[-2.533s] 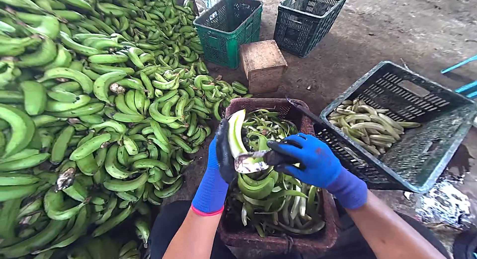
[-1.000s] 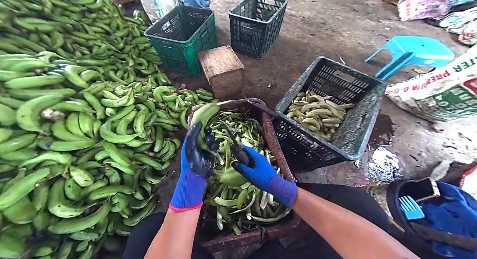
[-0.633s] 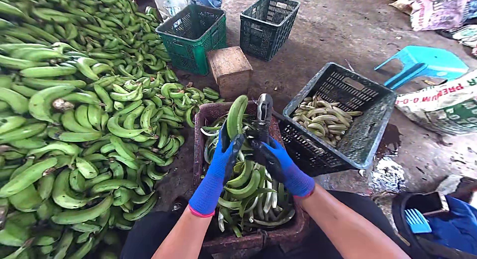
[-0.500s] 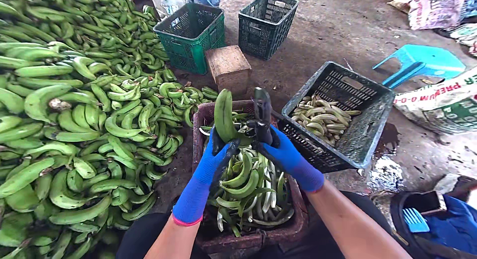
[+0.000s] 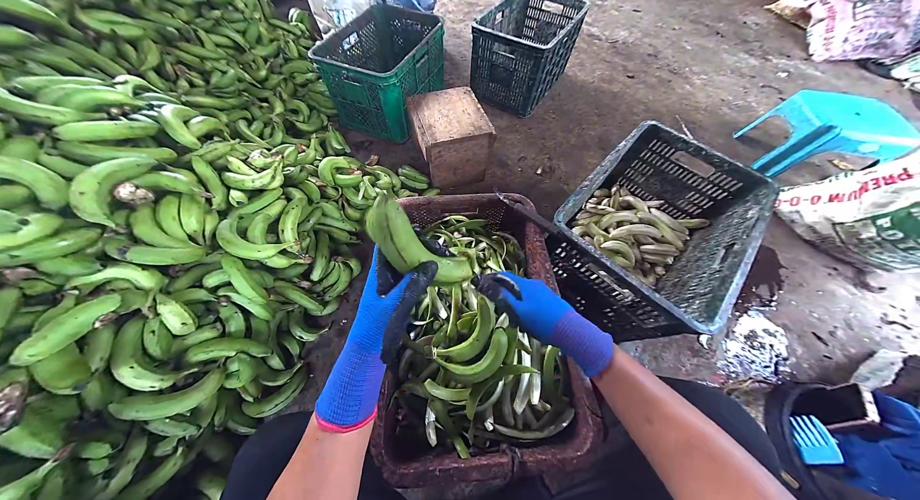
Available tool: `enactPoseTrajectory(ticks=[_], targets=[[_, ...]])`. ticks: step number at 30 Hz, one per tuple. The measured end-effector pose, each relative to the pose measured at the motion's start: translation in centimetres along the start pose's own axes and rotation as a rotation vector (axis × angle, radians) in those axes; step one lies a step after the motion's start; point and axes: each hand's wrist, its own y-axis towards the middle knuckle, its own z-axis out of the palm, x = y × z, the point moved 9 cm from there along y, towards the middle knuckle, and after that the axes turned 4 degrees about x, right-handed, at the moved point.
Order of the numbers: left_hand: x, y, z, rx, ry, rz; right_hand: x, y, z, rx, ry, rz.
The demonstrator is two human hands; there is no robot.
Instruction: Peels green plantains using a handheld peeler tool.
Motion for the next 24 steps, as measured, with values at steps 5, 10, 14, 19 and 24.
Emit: enactPoseTrajectory(ticks=[5, 10, 14, 19, 24], targets=[[0.8, 0.6, -2.6, -0.103, -0.083, -0.01, 4.0, -3.7, -1.7, -0.376, -0.116, -0.575], [0.7, -1.1, -0.7, -0.105, -0.058, -0.124, 6.7, -4.3, -1.5, -0.545, -0.322, -0.766], [0.3, -2.4, 1.0, -0.03, -0.027, -0.164, 5.1, -2.8, -7.3, -0.721, -0.278, -0.444], [1.8, -1.0, 0.0, 0.107, -0.206, -0.256, 3.7, -3.3, -8.5, -0.663, -0.157, -0.449], [0.3, -0.5, -2.8, -0.18, 0.006, -0.099, 6.2, -3.5, -0.2, -0.324, -0.147, -0.717]])
